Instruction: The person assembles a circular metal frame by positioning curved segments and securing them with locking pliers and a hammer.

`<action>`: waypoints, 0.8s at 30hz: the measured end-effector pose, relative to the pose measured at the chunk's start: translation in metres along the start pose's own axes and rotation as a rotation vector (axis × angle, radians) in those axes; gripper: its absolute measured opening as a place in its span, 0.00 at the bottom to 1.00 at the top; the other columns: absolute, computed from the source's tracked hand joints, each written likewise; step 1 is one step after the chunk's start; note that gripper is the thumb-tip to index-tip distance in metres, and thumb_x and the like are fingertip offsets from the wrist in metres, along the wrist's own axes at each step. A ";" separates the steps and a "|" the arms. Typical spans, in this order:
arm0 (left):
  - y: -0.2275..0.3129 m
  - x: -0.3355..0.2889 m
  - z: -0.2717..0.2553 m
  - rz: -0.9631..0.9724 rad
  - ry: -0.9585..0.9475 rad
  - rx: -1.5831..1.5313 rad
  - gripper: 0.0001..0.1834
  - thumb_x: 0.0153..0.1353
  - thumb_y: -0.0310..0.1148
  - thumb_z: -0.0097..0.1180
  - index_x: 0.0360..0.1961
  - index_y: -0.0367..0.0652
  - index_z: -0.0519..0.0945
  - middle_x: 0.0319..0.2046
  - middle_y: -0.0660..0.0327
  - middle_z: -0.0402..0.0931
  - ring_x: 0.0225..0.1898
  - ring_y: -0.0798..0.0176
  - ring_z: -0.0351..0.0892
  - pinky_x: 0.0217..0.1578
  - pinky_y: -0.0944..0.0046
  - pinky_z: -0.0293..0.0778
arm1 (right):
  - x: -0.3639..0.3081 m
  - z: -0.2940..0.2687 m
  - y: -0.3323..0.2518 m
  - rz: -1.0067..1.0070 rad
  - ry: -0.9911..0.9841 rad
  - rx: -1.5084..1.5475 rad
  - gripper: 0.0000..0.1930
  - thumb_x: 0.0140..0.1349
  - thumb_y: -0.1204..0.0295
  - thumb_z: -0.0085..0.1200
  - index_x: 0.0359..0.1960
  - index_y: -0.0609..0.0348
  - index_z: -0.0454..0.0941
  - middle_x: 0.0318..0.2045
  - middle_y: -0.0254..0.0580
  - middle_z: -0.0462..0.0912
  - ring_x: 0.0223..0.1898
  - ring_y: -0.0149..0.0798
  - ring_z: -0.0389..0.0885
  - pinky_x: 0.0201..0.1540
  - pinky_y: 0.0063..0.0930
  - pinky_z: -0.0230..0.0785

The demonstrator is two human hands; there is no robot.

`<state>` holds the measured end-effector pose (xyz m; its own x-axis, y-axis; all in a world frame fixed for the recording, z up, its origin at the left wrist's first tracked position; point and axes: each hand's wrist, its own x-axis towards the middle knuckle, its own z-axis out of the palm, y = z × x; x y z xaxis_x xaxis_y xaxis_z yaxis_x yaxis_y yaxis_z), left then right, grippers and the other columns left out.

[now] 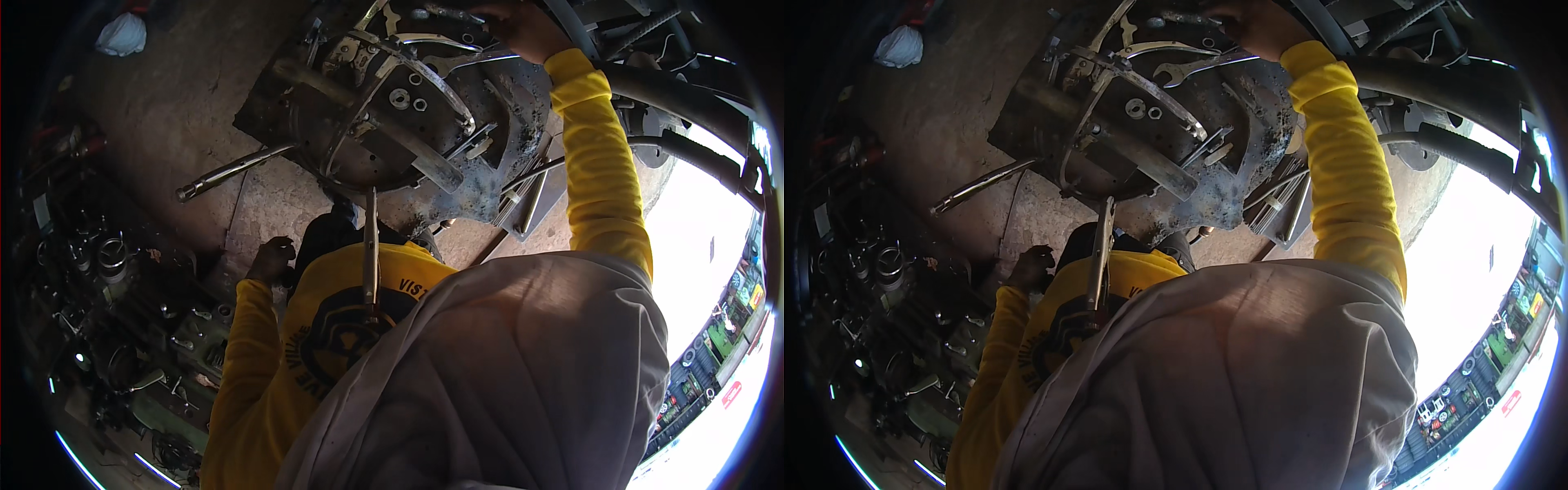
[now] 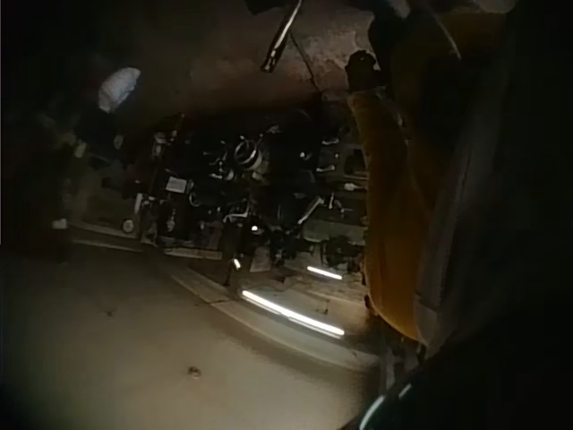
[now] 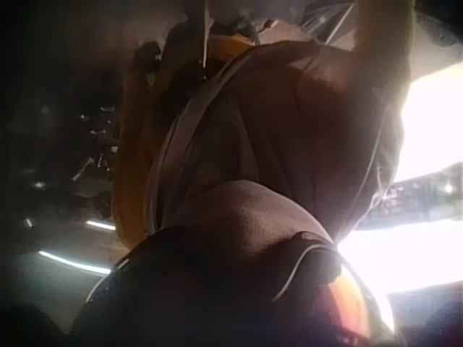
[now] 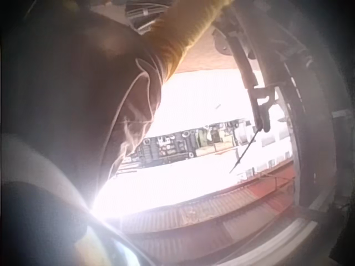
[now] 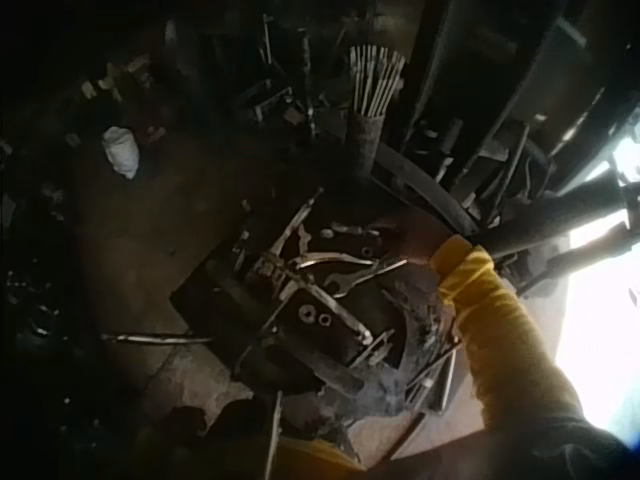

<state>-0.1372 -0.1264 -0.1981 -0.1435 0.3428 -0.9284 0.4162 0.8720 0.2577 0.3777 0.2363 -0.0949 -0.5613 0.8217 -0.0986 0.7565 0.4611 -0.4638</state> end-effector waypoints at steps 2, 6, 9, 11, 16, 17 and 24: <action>-0.010 0.007 -0.002 0.032 -0.001 0.056 0.27 0.55 0.32 0.57 0.57 0.33 0.75 0.37 0.51 0.83 0.29 0.55 0.86 0.30 0.58 0.81 | 0.006 0.010 0.012 -0.073 -0.066 -0.240 0.16 0.64 0.66 0.50 0.52 0.43 0.83 0.43 0.48 0.85 0.45 0.54 0.83 0.48 0.46 0.76; -0.001 0.003 -0.001 0.019 0.002 0.018 0.27 0.55 0.32 0.57 0.57 0.33 0.75 0.37 0.51 0.82 0.29 0.56 0.86 0.32 0.59 0.81 | 0.018 0.035 0.017 -0.039 -0.198 -0.577 0.16 0.62 0.66 0.52 0.50 0.35 0.85 0.43 0.45 0.86 0.46 0.50 0.83 0.47 0.48 0.77; -0.002 0.007 -0.003 0.109 0.029 0.081 0.27 0.55 0.33 0.57 0.57 0.33 0.75 0.37 0.51 0.82 0.30 0.57 0.86 0.34 0.60 0.81 | 0.021 0.041 0.024 -0.147 -0.118 -0.566 0.15 0.62 0.66 0.52 0.49 0.41 0.85 0.40 0.47 0.86 0.45 0.50 0.84 0.45 0.48 0.77; 0.009 0.002 -0.002 0.066 0.017 0.089 0.27 0.55 0.33 0.58 0.56 0.33 0.76 0.37 0.50 0.82 0.30 0.57 0.85 0.34 0.60 0.81 | 0.025 0.042 0.024 -0.006 -0.223 -0.613 0.15 0.61 0.65 0.53 0.47 0.46 0.86 0.39 0.48 0.86 0.44 0.50 0.84 0.45 0.48 0.76; 0.010 0.000 -0.002 0.054 0.006 0.050 0.27 0.55 0.33 0.58 0.56 0.34 0.76 0.38 0.51 0.83 0.31 0.57 0.86 0.34 0.59 0.81 | 0.000 -0.003 -0.024 0.084 -0.082 -0.400 0.14 0.60 0.64 0.56 0.44 0.57 0.85 0.34 0.50 0.86 0.41 0.54 0.85 0.46 0.47 0.76; 0.015 -0.005 -0.001 -0.031 -0.019 0.031 0.26 0.55 0.33 0.57 0.56 0.34 0.76 0.39 0.51 0.83 0.32 0.57 0.86 0.34 0.59 0.81 | -0.006 -0.006 -0.042 0.066 -0.121 -0.099 0.14 0.61 0.65 0.56 0.44 0.57 0.85 0.38 0.50 0.86 0.44 0.55 0.83 0.49 0.46 0.75; -0.021 0.009 -0.007 0.212 0.004 0.202 0.26 0.56 0.32 0.57 0.57 0.35 0.76 0.41 0.50 0.82 0.31 0.58 0.86 0.31 0.61 0.81 | 0.012 0.042 -0.067 -0.472 -0.032 0.063 0.12 0.61 0.71 0.55 0.45 0.53 0.86 0.59 0.45 0.78 0.63 0.52 0.70 0.65 0.44 0.65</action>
<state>-0.1532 -0.1390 -0.2096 -0.0378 0.5119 -0.8582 0.6073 0.6938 0.3871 0.3060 0.2013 -0.1021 -0.8494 0.5164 0.1088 0.3955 0.7594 -0.5166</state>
